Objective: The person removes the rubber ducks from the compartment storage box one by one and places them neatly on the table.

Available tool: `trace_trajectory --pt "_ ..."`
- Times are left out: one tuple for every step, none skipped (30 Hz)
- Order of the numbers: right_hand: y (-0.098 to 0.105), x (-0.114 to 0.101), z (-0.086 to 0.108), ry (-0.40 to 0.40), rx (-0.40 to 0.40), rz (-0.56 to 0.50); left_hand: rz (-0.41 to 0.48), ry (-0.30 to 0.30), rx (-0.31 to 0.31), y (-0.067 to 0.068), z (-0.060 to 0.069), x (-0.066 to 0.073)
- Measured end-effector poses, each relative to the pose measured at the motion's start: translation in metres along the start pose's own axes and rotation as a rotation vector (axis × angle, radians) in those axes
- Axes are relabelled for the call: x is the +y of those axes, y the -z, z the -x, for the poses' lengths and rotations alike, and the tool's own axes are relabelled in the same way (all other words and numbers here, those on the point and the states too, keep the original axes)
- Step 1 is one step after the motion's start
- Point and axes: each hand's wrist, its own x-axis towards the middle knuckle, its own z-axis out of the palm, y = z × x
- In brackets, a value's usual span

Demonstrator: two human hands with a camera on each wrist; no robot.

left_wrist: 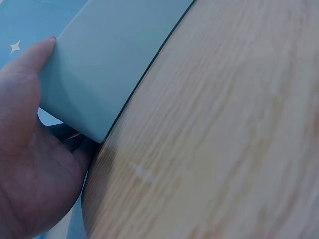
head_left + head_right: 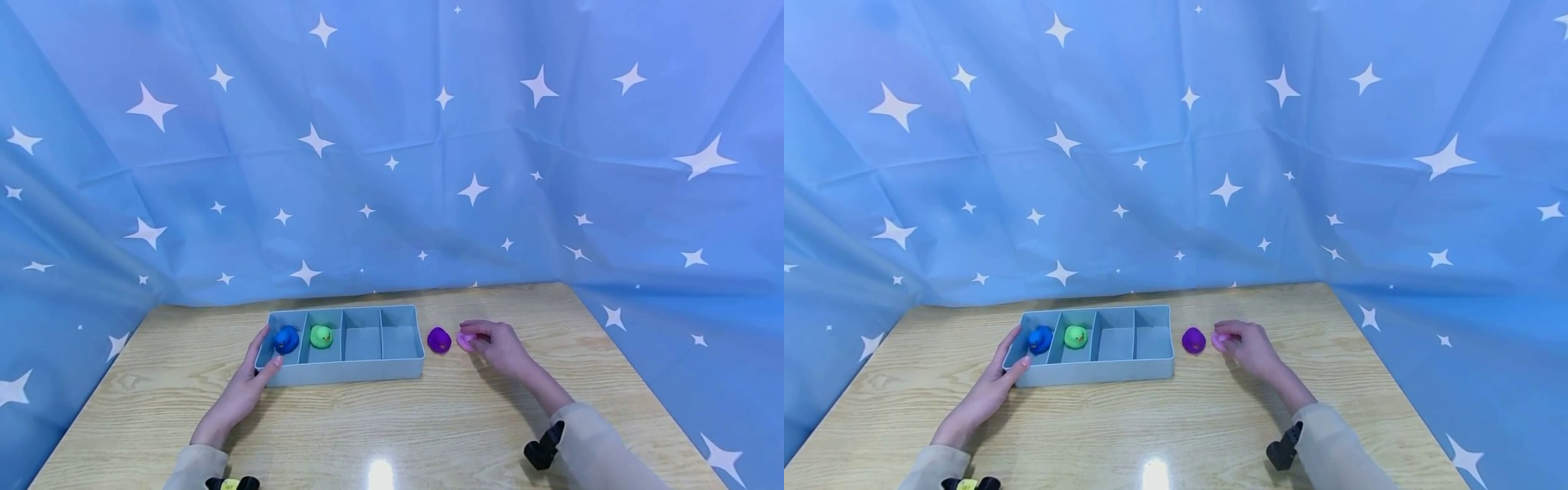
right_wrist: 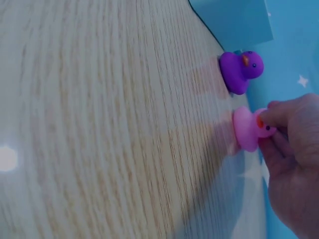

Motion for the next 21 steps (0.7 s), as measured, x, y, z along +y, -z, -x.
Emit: trace_trajectory --pt "0.000 0.000 0.000 0.001 0.001 0.000 0.000 0.001 0.000 0.000 0.000 0.000" --pt "0.000 0.000 0.000 0.003 0.000 -0.001 -0.001 0.000 0.000 0.000 0.000 0.000" --pt "0.000 0.001 0.000 0.004 -0.001 -0.002 -0.001 0.000 -0.001 0.000 0.000 0.000" --pt "0.000 0.001 0.001 0.005 -0.002 -0.004 -0.001 0.001 -0.001 0.000 0.000 0.000" --pt "0.000 0.001 0.001 0.004 -0.004 -0.005 -0.002 0.001 -0.001 0.000 0.000 0.000" --pt "0.000 0.001 0.001 0.001 -0.004 -0.006 -0.002 0.000 -0.001 0.000 0.000 0.000" --pt "0.000 0.001 0.001 -0.003 -0.004 -0.009 -0.003 0.000 -0.001 0.000 0.000 0.000" --pt "0.000 0.001 0.001 -0.007 -0.006 -0.012 -0.005 0.000 0.000 0.000 0.000 0.000" --pt "0.000 0.001 0.001 -0.013 -0.006 -0.016 -0.004 0.001 0.000 0.000 0.000 0.000" --pt "0.000 0.001 0.001 -0.017 -0.007 -0.020 -0.003 0.001 0.001 0.000 0.000 0.000" --pt "0.000 0.000 0.001 -0.021 -0.006 -0.024 -0.003 0.000 0.001 0.000 0.000 0.000" --pt "0.000 0.000 0.001 -0.027 -0.003 -0.029 -0.001 -0.001 0.001 0.000 0.000 0.000" --pt "0.001 -0.001 0.001 -0.032 -0.002 -0.033 0.000 -0.002 0.001 0.000 -0.001 0.000" --pt "0.002 -0.002 0.001 -0.032 -0.002 -0.033 0.002 -0.003 0.001 0.000 -0.001 0.000" --pt "0.003 -0.004 0.001 -0.035 0.003 -0.033 0.005 -0.005 0.001 0.000 -0.001 0.000" --pt "0.004 -0.005 0.000 -0.035 0.007 -0.035 0.005 -0.006 0.001 0.000 -0.001 -0.001" --pt "0.005 -0.007 0.000 -0.035 0.013 -0.035 0.005 -0.005 0.000 0.000 -0.001 -0.001" --pt "0.006 -0.009 -0.001 -0.033 0.017 -0.038 0.005 -0.003 0.000 0.000 -0.001 -0.001" --pt "0.008 -0.011 -0.002 -0.026 0.021 -0.038 0.004 -0.001 0.000 0.000 -0.001 -0.001" --pt "0.009 -0.012 -0.003 -0.019 0.026 -0.039 0.003 0.001 0.000 0.000 -0.001 -0.001" --pt "0.010 -0.014 -0.004 -0.011 0.030 -0.041 0.002 0.003 0.000 0.000 -0.001 -0.001"
